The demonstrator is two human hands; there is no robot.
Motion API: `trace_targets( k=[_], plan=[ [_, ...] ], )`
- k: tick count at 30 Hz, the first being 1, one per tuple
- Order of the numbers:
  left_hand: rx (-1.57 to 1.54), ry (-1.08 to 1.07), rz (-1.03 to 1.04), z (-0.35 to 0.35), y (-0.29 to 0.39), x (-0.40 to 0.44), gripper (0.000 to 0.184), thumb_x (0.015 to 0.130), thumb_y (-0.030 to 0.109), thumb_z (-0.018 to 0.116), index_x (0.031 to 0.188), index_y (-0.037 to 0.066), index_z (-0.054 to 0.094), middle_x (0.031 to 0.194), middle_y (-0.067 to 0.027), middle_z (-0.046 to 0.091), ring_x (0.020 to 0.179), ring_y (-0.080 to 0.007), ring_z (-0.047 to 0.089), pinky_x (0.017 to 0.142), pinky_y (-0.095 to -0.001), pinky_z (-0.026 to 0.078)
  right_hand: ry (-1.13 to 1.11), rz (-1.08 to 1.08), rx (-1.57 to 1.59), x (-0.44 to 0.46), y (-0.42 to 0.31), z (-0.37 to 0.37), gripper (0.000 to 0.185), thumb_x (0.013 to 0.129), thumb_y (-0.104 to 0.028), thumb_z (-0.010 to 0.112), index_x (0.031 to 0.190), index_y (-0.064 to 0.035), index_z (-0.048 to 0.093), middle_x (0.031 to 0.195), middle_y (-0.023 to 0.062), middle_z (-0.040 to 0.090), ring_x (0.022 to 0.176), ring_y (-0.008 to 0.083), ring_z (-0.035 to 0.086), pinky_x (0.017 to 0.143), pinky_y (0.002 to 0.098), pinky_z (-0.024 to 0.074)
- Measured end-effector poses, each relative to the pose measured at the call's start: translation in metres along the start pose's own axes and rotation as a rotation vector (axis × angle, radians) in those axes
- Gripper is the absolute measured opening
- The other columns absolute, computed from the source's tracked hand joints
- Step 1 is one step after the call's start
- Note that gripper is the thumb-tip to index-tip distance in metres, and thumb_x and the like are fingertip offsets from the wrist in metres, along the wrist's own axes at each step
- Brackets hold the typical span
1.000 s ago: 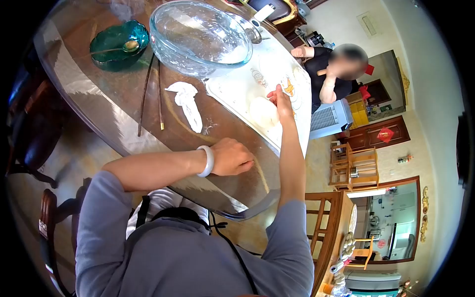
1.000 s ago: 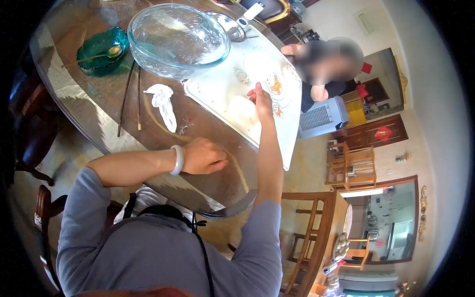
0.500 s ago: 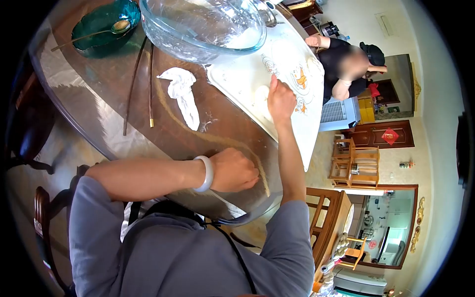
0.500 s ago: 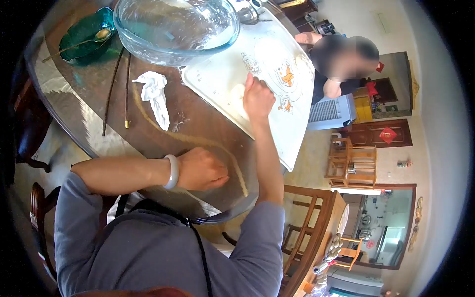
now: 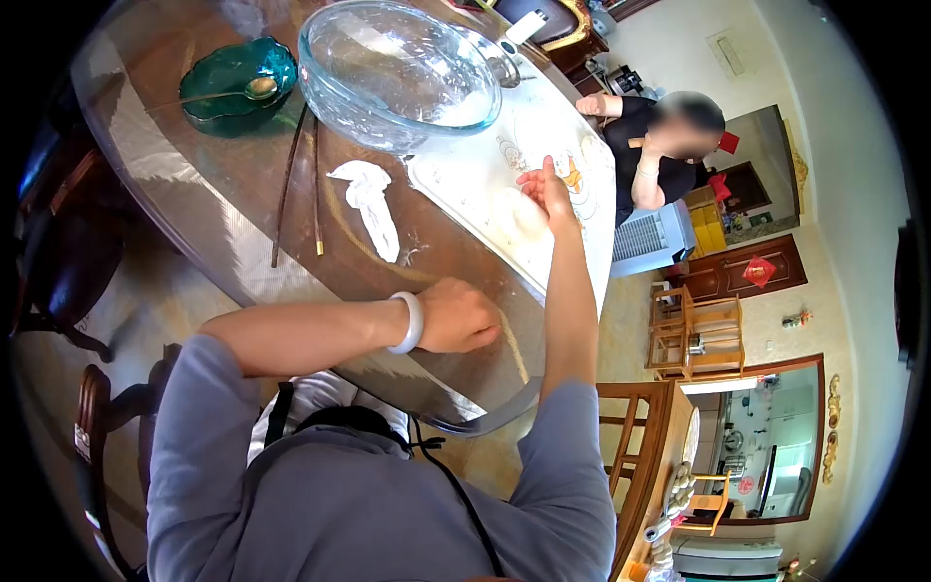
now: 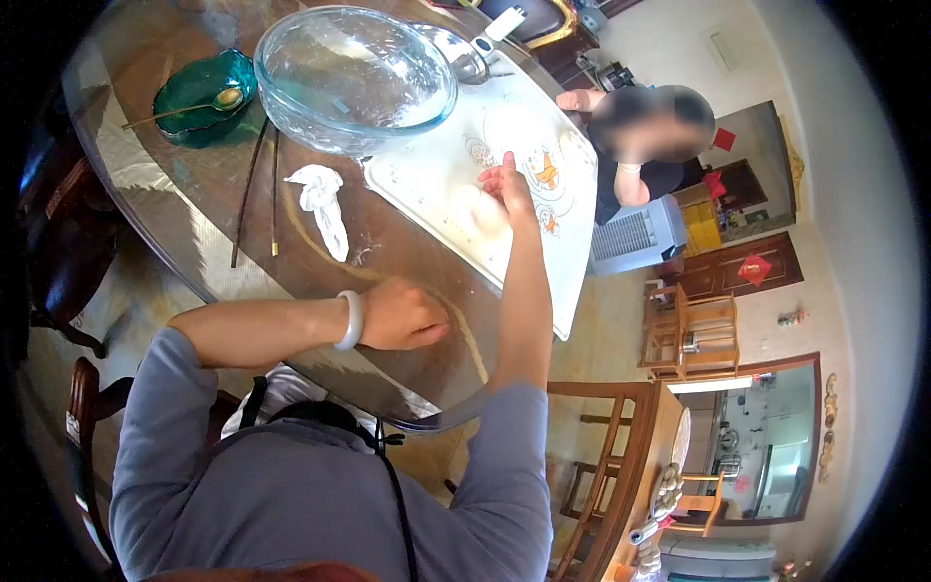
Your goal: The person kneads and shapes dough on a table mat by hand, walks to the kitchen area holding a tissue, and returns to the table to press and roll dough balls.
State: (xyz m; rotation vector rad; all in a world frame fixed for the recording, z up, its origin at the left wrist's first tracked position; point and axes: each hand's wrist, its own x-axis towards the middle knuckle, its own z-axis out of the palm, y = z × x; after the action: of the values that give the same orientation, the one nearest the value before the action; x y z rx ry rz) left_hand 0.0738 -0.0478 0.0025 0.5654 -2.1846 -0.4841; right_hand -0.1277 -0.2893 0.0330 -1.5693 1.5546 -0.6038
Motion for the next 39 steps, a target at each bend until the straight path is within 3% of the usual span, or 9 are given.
trace_targets(
  k=[2, 5, 10, 21, 25, 29, 34, 35, 39],
  plan=[
    [0.007, -0.011, -0.024, -0.002, -0.002, 0.0, 0.025, 0.084, 0.021, 0.057, 0.065, 0.005, 0.058, 0.065, -0.0112, 0.06, 0.063, -0.0321, 0.06, 0.057, -0.0433, 0.048, 0.072, -0.001, -0.214, -0.024, -0.023, 0.012, 0.056, 0.092, -0.054, 0.041, 0.079, -0.0042, 0.065, 0.07, 0.0083, 0.064, 0.069, 0.0218, 0.063, 0.067, 0.0376, 0.0492],
    [0.002, -0.019, -0.052, -0.002, -0.001, 0.001, 0.026, 0.084, 0.021, 0.057, 0.063, 0.005, 0.057, 0.064, -0.0114, 0.059, 0.064, -0.0322, 0.059, 0.058, -0.0431, 0.048, 0.371, -0.398, -1.036, -0.075, -0.035, 0.055, 0.051, 0.092, -0.05, 0.043, 0.077, -0.006, 0.064, 0.069, 0.0112, 0.063, 0.065, 0.0282, 0.062, 0.063, 0.0407, 0.0492],
    [-0.034, 0.065, -0.013, 0.0, 0.0, 0.0, 0.027, 0.084, 0.021, 0.057, 0.062, 0.004, 0.057, 0.064, -0.0114, 0.059, 0.062, -0.0311, 0.059, 0.057, -0.0421, 0.048, 0.622, -0.61, -1.1, -0.088, -0.021, 0.076, 0.038, 0.094, -0.035, 0.047, 0.07, -0.0089, 0.06, 0.071, 0.01, 0.06, 0.063, 0.032, 0.062, 0.055, 0.045, 0.0494],
    [-0.048, -0.069, 0.001, 0.006, 0.011, -0.001, 0.024, 0.084, 0.02, 0.057, 0.065, 0.004, 0.058, 0.065, -0.0115, 0.059, 0.061, -0.0307, 0.059, 0.055, -0.042, 0.047, 0.559, -0.503, -1.04, -0.016, -0.017, 0.049, 0.045, 0.095, -0.035, 0.043, 0.072, -0.0047, 0.066, 0.075, 0.0157, 0.067, 0.068, 0.0374, 0.065, 0.063, 0.0474, 0.0519],
    [-0.053, 0.029, 0.057, 0.003, 0.005, 0.0, 0.025, 0.084, 0.019, 0.058, 0.063, 0.004, 0.057, 0.063, -0.0125, 0.059, 0.059, -0.0317, 0.058, 0.054, -0.043, 0.046, 0.379, -0.231, -0.767, -0.022, -0.023, 0.045, 0.056, 0.093, -0.047, 0.038, 0.077, -0.0037, 0.068, 0.085, 0.0189, 0.067, 0.09, 0.0346, 0.063, 0.082, 0.0447, 0.0477],
    [0.002, -0.016, -0.031, -0.011, 0.009, 0.003, 0.024, 0.083, 0.019, 0.058, 0.064, 0.004, 0.058, 0.064, -0.0131, 0.06, 0.06, -0.0327, 0.058, 0.056, -0.0433, 0.047, 0.166, -0.103, -0.287, -0.035, -0.018, 0.022, 0.059, 0.091, -0.057, 0.035, 0.083, -0.0089, 0.069, 0.086, 0.0172, 0.067, 0.086, 0.0346, 0.062, 0.08, 0.041, 0.0453],
    [-0.018, -0.019, -0.036, -0.005, 0.009, 0.003, 0.025, 0.084, 0.02, 0.056, 0.065, 0.004, 0.06, 0.066, -0.013, 0.061, 0.063, -0.0329, 0.06, 0.059, -0.0433, 0.048, 0.473, -0.49, -0.673, -0.105, -0.018, 0.05, 0.046, 0.093, -0.044, 0.045, 0.072, -0.0053, 0.056, 0.075, 0.0154, 0.062, 0.069, 0.0374, 0.058, 0.062, 0.0478, 0.0446],
    [-0.017, -0.024, -0.031, -0.003, 0.009, 0.002, 0.025, 0.084, 0.019, 0.056, 0.064, 0.004, 0.059, 0.065, -0.0128, 0.061, 0.062, -0.0325, 0.06, 0.058, -0.043, 0.048, 0.572, -0.613, -0.722, -0.108, -0.012, 0.059, 0.035, 0.094, -0.034, 0.047, 0.074, -0.0064, 0.056, 0.072, 0.0129, 0.059, 0.067, 0.0347, 0.058, 0.06, 0.0462, 0.0454],
    [-0.015, -0.017, 0.002, -0.003, 0.009, 0.004, 0.026, 0.083, 0.019, 0.057, 0.062, 0.004, 0.058, 0.062, -0.0122, 0.06, 0.06, -0.0313, 0.06, 0.057, -0.0418, 0.048, 0.702, -0.776, -0.96, -0.1, -0.009, 0.074, 0.029, 0.091, -0.027, 0.051, 0.072, -0.007, 0.057, 0.069, 0.0106, 0.058, 0.065, 0.0302, 0.059, 0.057, 0.0419, 0.048]
  ],
)
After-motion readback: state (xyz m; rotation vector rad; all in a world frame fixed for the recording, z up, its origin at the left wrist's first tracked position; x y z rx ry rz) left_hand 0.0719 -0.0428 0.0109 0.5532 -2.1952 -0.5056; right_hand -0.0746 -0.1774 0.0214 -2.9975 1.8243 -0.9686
